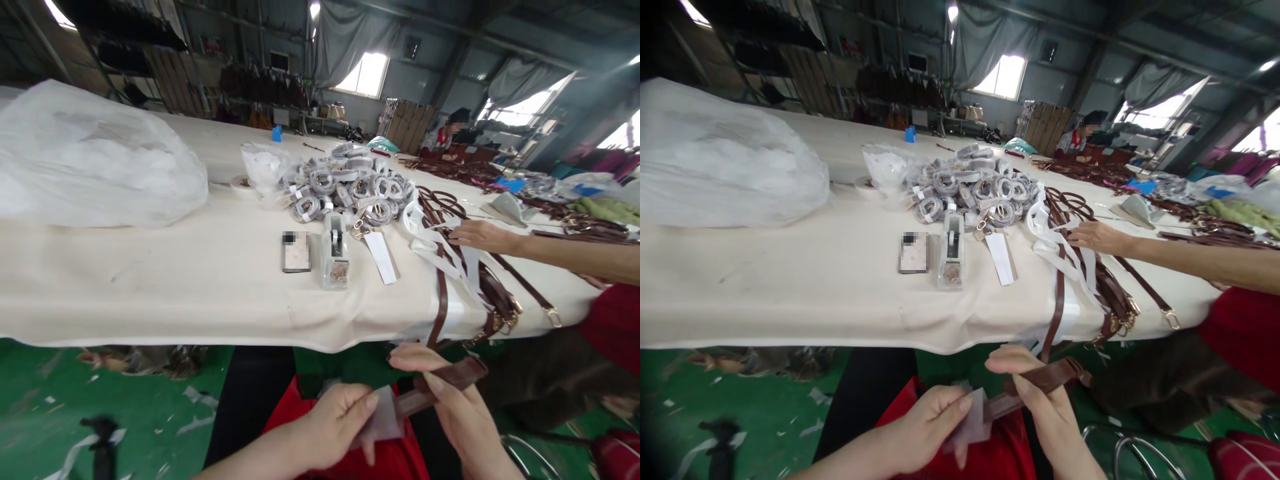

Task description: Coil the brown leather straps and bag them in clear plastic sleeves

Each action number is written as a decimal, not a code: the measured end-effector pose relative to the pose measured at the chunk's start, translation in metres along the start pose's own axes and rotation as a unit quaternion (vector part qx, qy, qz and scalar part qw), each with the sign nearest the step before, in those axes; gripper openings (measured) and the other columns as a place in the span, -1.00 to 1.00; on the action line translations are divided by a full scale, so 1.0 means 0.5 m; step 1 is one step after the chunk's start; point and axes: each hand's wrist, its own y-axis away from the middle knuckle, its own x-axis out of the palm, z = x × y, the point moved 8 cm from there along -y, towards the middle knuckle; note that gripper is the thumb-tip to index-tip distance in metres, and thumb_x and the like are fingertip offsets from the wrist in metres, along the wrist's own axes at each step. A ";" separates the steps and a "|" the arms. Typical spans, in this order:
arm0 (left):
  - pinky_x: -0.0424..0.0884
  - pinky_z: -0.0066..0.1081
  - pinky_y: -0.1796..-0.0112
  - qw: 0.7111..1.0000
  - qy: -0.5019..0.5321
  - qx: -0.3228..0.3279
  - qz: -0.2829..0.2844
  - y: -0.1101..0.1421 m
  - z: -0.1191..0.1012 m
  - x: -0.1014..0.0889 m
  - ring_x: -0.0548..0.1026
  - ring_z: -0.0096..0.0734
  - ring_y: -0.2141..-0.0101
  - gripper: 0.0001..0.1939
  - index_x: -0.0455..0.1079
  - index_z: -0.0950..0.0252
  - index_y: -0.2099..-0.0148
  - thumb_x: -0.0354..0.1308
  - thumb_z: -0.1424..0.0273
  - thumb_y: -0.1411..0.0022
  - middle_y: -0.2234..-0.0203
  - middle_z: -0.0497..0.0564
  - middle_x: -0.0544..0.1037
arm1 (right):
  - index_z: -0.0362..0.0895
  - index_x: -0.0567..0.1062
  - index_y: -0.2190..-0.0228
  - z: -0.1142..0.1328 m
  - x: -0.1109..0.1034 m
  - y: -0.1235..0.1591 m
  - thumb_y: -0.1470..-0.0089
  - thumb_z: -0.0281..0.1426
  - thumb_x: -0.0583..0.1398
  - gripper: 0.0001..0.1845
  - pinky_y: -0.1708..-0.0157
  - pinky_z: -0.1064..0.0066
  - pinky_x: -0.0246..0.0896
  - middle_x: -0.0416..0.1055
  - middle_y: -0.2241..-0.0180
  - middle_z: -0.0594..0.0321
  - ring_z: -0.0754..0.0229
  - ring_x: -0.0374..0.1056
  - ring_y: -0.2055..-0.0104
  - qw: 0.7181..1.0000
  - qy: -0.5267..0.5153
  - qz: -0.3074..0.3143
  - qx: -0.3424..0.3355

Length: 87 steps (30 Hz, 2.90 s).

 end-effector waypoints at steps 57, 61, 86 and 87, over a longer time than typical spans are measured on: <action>0.44 -0.44 0.39 0.992 -0.062 -0.092 0.062 -0.006 0.055 -0.008 0.59 -0.29 0.43 -0.26 0.44 0.36 0.34 -0.27 -0.15 -0.34 0.42 0.18 0.64 | -0.11 0.68 0.33 -0.123 -0.073 0.056 -0.19 -0.14 0.19 -0.64 0.30 0.36 0.37 0.54 0.39 0.14 0.09 0.42 0.32 0.988 -0.066 -0.087 0.111; 0.42 -0.44 0.36 0.990 -0.070 -0.106 0.053 -0.010 0.065 -0.018 0.57 -0.30 0.42 -0.26 0.46 0.35 0.35 -0.27 -0.16 -0.33 0.43 0.11 0.62 | -0.11 0.68 0.37 -0.103 -0.073 0.066 -0.18 -0.13 0.20 -0.64 0.33 0.33 0.35 0.54 0.35 0.11 0.04 0.41 0.30 0.989 -0.050 -0.098 0.097; 0.42 -0.45 0.34 0.986 -0.056 -0.100 0.124 -0.002 0.064 0.003 0.58 -0.31 0.40 -0.20 0.51 0.37 0.27 -0.29 -0.20 -0.31 0.37 0.15 0.65 | -0.14 0.66 0.46 -0.094 -0.108 0.056 -0.13 -0.08 0.23 -0.60 0.36 0.32 0.35 0.53 0.44 0.10 0.03 0.41 0.35 0.990 -0.023 -0.097 0.100; 0.42 -0.46 0.36 0.985 -0.053 -0.102 0.129 -0.001 0.064 0.004 0.58 -0.32 0.41 -0.20 0.51 0.37 0.27 -0.29 -0.19 -0.31 0.36 0.15 0.65 | -0.14 0.66 0.46 -0.096 -0.111 0.055 -0.13 -0.08 0.23 -0.59 0.35 0.31 0.35 0.54 0.44 0.09 0.02 0.41 0.34 0.990 -0.018 -0.099 0.103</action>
